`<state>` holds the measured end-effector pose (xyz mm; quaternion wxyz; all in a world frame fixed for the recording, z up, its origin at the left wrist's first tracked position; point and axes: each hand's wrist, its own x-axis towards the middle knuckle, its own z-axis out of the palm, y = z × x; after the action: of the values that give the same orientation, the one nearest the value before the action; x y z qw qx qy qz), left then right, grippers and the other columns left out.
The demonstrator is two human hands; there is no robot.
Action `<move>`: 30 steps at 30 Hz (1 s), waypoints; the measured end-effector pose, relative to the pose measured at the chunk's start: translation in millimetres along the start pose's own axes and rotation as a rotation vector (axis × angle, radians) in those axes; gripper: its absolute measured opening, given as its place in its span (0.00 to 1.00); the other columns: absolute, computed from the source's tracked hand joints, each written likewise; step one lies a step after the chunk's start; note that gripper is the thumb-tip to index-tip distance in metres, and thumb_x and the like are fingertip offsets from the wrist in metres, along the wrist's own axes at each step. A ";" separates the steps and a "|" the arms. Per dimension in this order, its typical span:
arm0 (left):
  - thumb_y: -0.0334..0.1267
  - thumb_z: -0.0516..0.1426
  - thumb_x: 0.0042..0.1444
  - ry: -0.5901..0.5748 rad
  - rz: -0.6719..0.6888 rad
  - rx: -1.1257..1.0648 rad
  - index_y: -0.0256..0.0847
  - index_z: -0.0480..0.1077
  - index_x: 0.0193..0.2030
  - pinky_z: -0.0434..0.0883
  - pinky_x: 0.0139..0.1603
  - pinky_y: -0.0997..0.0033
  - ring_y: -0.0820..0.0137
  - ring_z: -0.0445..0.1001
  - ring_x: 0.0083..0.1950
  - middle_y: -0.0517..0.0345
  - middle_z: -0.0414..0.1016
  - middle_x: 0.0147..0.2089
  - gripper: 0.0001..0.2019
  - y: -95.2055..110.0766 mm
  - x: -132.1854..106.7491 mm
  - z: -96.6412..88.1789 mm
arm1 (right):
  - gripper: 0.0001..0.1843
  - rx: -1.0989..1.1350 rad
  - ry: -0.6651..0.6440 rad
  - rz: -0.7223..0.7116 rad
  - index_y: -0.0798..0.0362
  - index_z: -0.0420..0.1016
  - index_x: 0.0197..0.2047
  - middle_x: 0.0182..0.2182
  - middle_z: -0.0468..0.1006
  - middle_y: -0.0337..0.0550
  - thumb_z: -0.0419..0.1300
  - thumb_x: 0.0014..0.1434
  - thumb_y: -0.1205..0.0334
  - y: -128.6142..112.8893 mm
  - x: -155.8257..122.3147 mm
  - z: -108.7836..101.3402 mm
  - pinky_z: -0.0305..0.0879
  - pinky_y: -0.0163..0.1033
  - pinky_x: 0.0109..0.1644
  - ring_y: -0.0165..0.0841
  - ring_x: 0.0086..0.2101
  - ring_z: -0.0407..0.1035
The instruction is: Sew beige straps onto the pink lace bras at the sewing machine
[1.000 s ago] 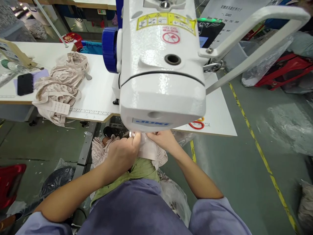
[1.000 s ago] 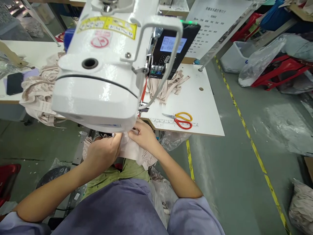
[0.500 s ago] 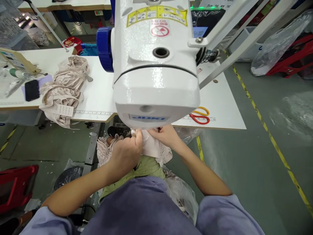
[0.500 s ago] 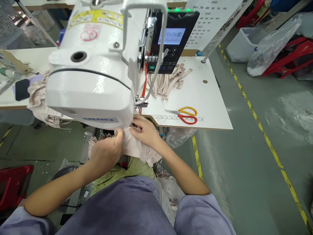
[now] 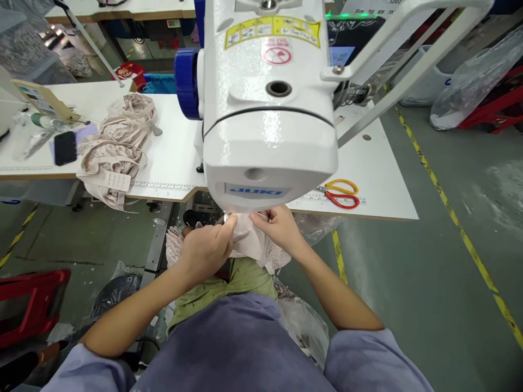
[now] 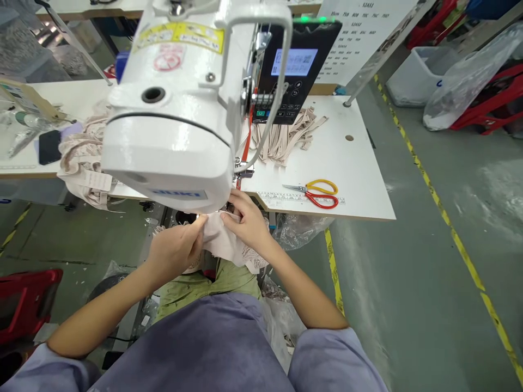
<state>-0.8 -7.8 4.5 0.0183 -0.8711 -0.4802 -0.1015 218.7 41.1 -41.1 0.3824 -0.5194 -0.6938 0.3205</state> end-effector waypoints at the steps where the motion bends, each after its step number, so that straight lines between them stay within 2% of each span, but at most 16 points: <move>1: 0.38 0.50 0.69 0.009 -0.033 -0.066 0.37 0.64 0.62 0.60 0.25 0.73 0.68 0.77 0.29 0.59 0.78 0.29 0.18 -2.6 -3.1 -0.2 | 0.17 0.011 0.002 0.005 0.50 0.76 0.50 0.39 0.77 0.44 0.60 0.62 0.50 2.0 -2.2 0.4 0.67 0.39 0.32 0.28 0.24 0.63; 4: 0.47 0.53 0.68 0.048 -0.231 -0.337 0.39 0.67 0.56 0.66 0.31 0.74 0.68 0.78 0.35 0.54 0.80 0.38 0.17 -8.7 -12.3 1.5 | 0.21 0.078 0.028 0.046 0.50 0.72 0.54 0.41 0.76 0.43 0.60 0.63 0.47 8.1 -11.7 -0.2 0.64 0.38 0.30 0.28 0.24 0.62; 6: 0.50 0.53 0.68 0.032 -0.355 -0.543 0.39 0.68 0.53 0.70 0.35 0.74 0.68 0.79 0.41 0.51 0.80 0.44 0.17 -12.2 -16.7 3.9 | 0.19 0.087 0.020 0.084 0.49 0.73 0.52 0.39 0.76 0.42 0.60 0.64 0.47 8.3 -21.5 -0.7 0.63 0.37 0.30 0.29 0.26 0.64; 8: 0.51 0.51 0.69 -0.049 -0.408 -0.724 0.40 0.69 0.54 0.72 0.41 0.72 0.67 0.78 0.45 0.50 0.79 0.49 0.18 -15.8 -19.2 6.7 | 0.15 0.066 -0.024 0.109 0.50 0.75 0.44 0.32 0.76 0.39 0.58 0.65 0.48 2.8 -36.2 0.3 0.61 0.37 0.31 0.30 0.26 0.65; 10: 0.52 0.50 0.69 -0.166 -0.385 -0.871 0.40 0.71 0.54 0.73 0.45 0.70 0.66 0.77 0.48 0.51 0.79 0.50 0.19 -18.5 -20.9 9.1 | 0.15 0.041 -0.073 0.111 0.51 0.74 0.36 0.25 0.72 0.37 0.57 0.67 0.49 -8.4 -56.4 3.7 0.59 0.36 0.30 0.31 0.26 0.65; 12: 0.53 0.51 0.68 -0.296 -0.316 -1.004 0.40 0.74 0.51 0.73 0.44 0.70 0.65 0.77 0.47 0.53 0.80 0.48 0.20 -19.7 -23.6 10.4 | 0.16 0.050 -0.134 0.085 0.51 0.70 0.31 0.23 0.69 0.35 0.56 0.67 0.51 -22.6 -79.5 9.9 0.57 0.36 0.29 0.30 0.24 0.64; 14: 0.54 0.52 0.67 -0.413 -0.260 -1.149 0.39 0.76 0.46 0.71 0.37 0.72 0.67 0.76 0.40 0.55 0.79 0.40 0.20 -20.3 -28.8 9.3 | 0.16 0.109 -0.208 0.045 0.51 0.69 0.30 0.22 0.67 0.35 0.56 0.67 0.52 -36.2 -99.4 19.6 0.57 0.35 0.29 0.29 0.24 0.63; 16: 0.54 0.52 0.67 -0.454 -0.292 -1.281 0.38 0.76 0.41 0.67 0.30 0.75 0.71 0.71 0.31 0.59 0.74 0.30 0.21 -22.9 -37.2 4.1 | 0.16 0.188 -0.259 0.022 0.51 0.69 0.31 0.22 0.66 0.35 0.55 0.68 0.52 -47.1 -109.5 34.0 0.57 0.35 0.29 0.29 0.24 0.62; 17: 0.54 0.52 0.67 -0.432 -0.339 -1.318 0.38 0.75 0.38 0.65 0.29 0.75 0.72 0.68 0.28 0.60 0.71 0.28 0.21 -25.7 -42.4 -0.2 | 0.16 0.229 -0.272 0.018 0.51 0.70 0.31 0.23 0.66 0.35 0.55 0.68 0.52 -51.4 -109.8 43.2 0.58 0.35 0.29 0.29 0.24 0.62; 19: 0.54 0.52 0.67 -0.323 -0.452 -1.307 0.37 0.74 0.36 0.65 0.30 0.75 0.73 0.67 0.28 0.60 0.70 0.28 0.21 -34.4 -53.9 -11.4 | 0.16 0.314 -0.290 0.018 0.51 0.73 0.36 0.28 0.71 0.38 0.56 0.67 0.48 -58.7 -101.1 65.6 0.63 0.36 0.34 0.31 0.29 0.66; 21: 0.52 0.53 0.67 -0.235 -0.521 -1.232 0.37 0.75 0.37 0.67 0.33 0.74 0.72 0.70 0.31 0.58 0.73 0.32 0.20 -45.8 -65.0 -23.6 | 0.21 0.462 -0.304 0.049 0.51 0.75 0.45 0.39 0.76 0.45 0.62 0.60 0.41 -65.0 -84.5 91.0 0.68 0.40 0.43 0.37 0.39 0.71; 23: 0.52 0.54 0.67 -0.187 -0.550 -1.159 0.37 0.76 0.38 0.67 0.34 0.74 0.71 0.71 0.32 0.57 0.75 0.34 0.19 -56.8 -73.6 -32.1 | 0.30 0.734 -0.284 0.189 0.49 0.74 0.51 0.47 0.76 0.47 0.65 0.55 0.36 -68.9 -67.5 114.9 0.70 0.43 0.49 0.40 0.46 0.71; 24: 0.52 0.54 0.67 -0.188 -0.550 -1.133 0.37 0.76 0.39 0.68 0.34 0.74 0.71 0.72 0.33 0.57 0.75 0.34 0.19 -61.4 -76.7 -33.6 | 0.31 0.891 -0.257 0.303 0.48 0.73 0.52 0.46 0.76 0.46 0.65 0.54 0.35 -69.1 -61.0 124.9 0.72 0.42 0.49 0.39 0.45 0.72; 27: 0.50 0.52 0.67 -0.231 -0.535 -0.988 0.39 0.76 0.41 0.69 0.37 0.72 0.68 0.74 0.36 0.55 0.77 0.37 0.18 -68.4 -82.4 -23.6 | 0.23 1.182 -0.108 0.609 0.46 0.73 0.45 0.37 0.75 0.38 0.68 0.54 0.40 -60.7 -55.0 144.1 0.73 0.37 0.42 0.31 0.35 0.71; 28: 0.48 0.52 0.67 -0.220 -0.548 -0.885 0.39 0.76 0.42 0.69 0.38 0.70 0.66 0.74 0.37 0.54 0.78 0.38 0.16 -68.1 -83.7 -15.4 | 0.21 1.177 -0.039 0.642 0.46 0.72 0.44 0.35 0.75 0.36 0.70 0.53 0.44 -55.6 -57.6 147.2 0.72 0.36 0.42 0.29 0.33 0.70; 30: 0.46 0.53 0.66 -0.122 -0.617 -0.654 0.39 0.75 0.41 0.68 0.40 0.68 0.64 0.74 0.39 0.51 0.78 0.40 0.14 -63.3 -86.1 5.7 | 0.18 1.038 0.072 0.598 0.48 0.72 0.43 0.36 0.75 0.36 0.70 0.55 0.48 -44.6 -67.4 150.1 0.72 0.36 0.45 0.29 0.35 0.71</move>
<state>-97.7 -44.7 -22.0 -0.3172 -0.6515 -0.6604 -0.1969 79.2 -42.5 -92.3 0.5027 -0.4479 -0.2567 0.6934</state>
